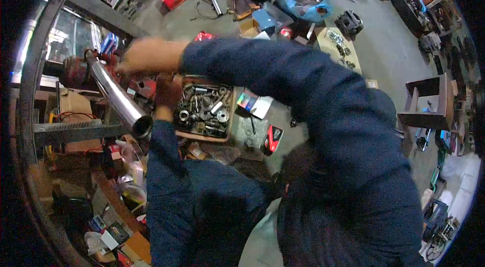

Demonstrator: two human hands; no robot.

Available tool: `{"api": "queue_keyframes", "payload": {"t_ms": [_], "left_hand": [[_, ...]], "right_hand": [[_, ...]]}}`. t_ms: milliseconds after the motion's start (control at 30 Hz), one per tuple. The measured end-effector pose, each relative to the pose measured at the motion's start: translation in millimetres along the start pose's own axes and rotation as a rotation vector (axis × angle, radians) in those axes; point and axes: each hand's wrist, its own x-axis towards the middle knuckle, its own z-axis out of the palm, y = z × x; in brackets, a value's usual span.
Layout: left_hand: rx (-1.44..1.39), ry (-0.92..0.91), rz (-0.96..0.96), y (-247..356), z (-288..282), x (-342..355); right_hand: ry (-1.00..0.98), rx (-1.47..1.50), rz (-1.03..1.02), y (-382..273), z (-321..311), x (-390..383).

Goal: The person cleans a motorcycle camshaft with a cloth, applies lubricant from a spray can, and fits new bearings onto the shaft.

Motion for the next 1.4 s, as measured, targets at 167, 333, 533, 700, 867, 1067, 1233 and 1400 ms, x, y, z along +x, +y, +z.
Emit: {"api": "queue_keyframes", "payload": {"t_ms": [167, 333, 533, 700, 867, 1067, 1233, 1400], "left_hand": [[-0.218, -0.361, 0.146, 109, 87, -23], [-0.194, -0.473, 0.317, 177, 213, -53], [0.459, -0.756, 0.710, 115, 299, -146], [0.522, -0.722, 0.915, 38, 335, -187], [0.304, -0.737, 0.743, 57, 354, -179], [0.229, -0.674, 0.727, 85, 341, -196], [0.182, -0.672, 0.557, 81, 355, -210], [0.206, -0.546, 0.510, 85, 334, -202]], "right_hand": [[-0.509, -0.219, 0.262, 84, -83, -135], [-0.039, 0.460, 0.684, 128, -105, -296], [-0.017, 0.248, 1.238, 154, -100, -465], [-0.045, 0.523, 1.127, 123, 22, -552], [0.265, 0.562, 0.813, 123, 72, -573], [0.323, 1.160, 0.913, 162, 58, -546], [0.407, 0.544, 1.006, 167, 91, -552], [0.306, 0.318, 1.006, 130, 45, -533]]}}
